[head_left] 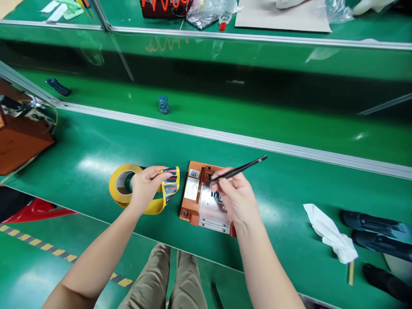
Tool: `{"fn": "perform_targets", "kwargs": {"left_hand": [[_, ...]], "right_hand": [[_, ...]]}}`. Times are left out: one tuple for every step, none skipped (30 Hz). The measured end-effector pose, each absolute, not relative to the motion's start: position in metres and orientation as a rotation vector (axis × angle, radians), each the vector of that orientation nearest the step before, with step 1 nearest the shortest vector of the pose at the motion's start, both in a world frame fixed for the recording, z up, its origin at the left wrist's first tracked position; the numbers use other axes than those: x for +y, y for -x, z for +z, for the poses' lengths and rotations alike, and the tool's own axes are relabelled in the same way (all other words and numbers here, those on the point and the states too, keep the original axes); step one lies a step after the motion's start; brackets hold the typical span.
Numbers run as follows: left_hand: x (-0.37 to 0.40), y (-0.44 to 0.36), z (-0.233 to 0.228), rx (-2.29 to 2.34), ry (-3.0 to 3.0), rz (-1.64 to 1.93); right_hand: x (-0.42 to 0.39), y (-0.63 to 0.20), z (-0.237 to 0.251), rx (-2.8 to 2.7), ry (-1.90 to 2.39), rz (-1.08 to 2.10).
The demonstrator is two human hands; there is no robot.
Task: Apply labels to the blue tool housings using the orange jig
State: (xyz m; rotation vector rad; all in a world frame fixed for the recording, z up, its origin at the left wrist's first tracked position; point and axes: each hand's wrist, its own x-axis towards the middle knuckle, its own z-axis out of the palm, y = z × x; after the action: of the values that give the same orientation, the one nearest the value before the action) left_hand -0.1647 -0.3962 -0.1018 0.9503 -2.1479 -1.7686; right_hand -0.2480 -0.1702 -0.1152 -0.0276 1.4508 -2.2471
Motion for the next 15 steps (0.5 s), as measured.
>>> {"fn": "perform_targets", "kwargs": {"left_hand": [[-0.396, 0.163, -0.101, -2.161, -0.938, -1.767], [-0.396, 0.162, -0.100, -2.177, -0.917, -1.766], [-0.397, 0.160, -0.099, -2.196, -0.892, -1.764], [-0.398, 0.158, -0.098, -2.219, -0.869, -1.765], [-0.399, 0.156, -0.099, -2.236, -0.849, -1.769], [-0.399, 0.153, -0.099, -2.240, -0.831, -1.769], [-0.400, 0.151, -0.101, -2.239, -0.814, -1.767], [-0.400, 0.150, -0.102, -2.232, -0.802, -1.762], [-0.401, 0.148, -0.103, -2.223, -0.794, -1.758], [-0.401, 0.147, -0.104, -2.209, -0.794, -1.755], [-0.401, 0.146, -0.105, -2.198, -0.798, -1.752], [-0.401, 0.145, -0.105, -2.194, -0.803, -1.753], [-0.402, 0.145, -0.105, -2.196, -0.807, -1.755], [-0.402, 0.144, -0.104, -2.205, -0.810, -1.747], [-0.403, 0.143, -0.104, -2.225, -0.813, -1.725]], "right_hand": [[-0.183, 0.253, -0.112, 1.443, 0.066, -2.225], [-0.194, 0.259, -0.110, 1.441, 0.108, -2.202], [-0.204, 0.264, -0.108, 1.445, 0.153, -2.176], [-0.212, 0.269, -0.107, 1.454, 0.198, -2.147], [-0.219, 0.274, -0.107, 1.464, 0.241, -2.116], [-0.224, 0.278, -0.106, 1.473, 0.279, -2.087], [-0.228, 0.280, -0.106, 1.478, 0.305, -2.060], [-0.231, 0.282, -0.106, 1.482, 0.321, -2.040], [-0.233, 0.283, -0.106, 1.483, 0.332, -2.027], [-0.235, 0.283, -0.106, 1.484, 0.339, -2.015], [-0.236, 0.283, -0.106, 1.487, 0.344, -2.007], [-0.236, 0.282, -0.106, 1.490, 0.346, -2.005], [-0.237, 0.281, -0.106, 1.490, 0.345, -2.006], [-0.237, 0.281, -0.106, 1.487, 0.343, -2.009], [-0.237, 0.280, -0.106, 1.482, 0.341, -2.012]]}}
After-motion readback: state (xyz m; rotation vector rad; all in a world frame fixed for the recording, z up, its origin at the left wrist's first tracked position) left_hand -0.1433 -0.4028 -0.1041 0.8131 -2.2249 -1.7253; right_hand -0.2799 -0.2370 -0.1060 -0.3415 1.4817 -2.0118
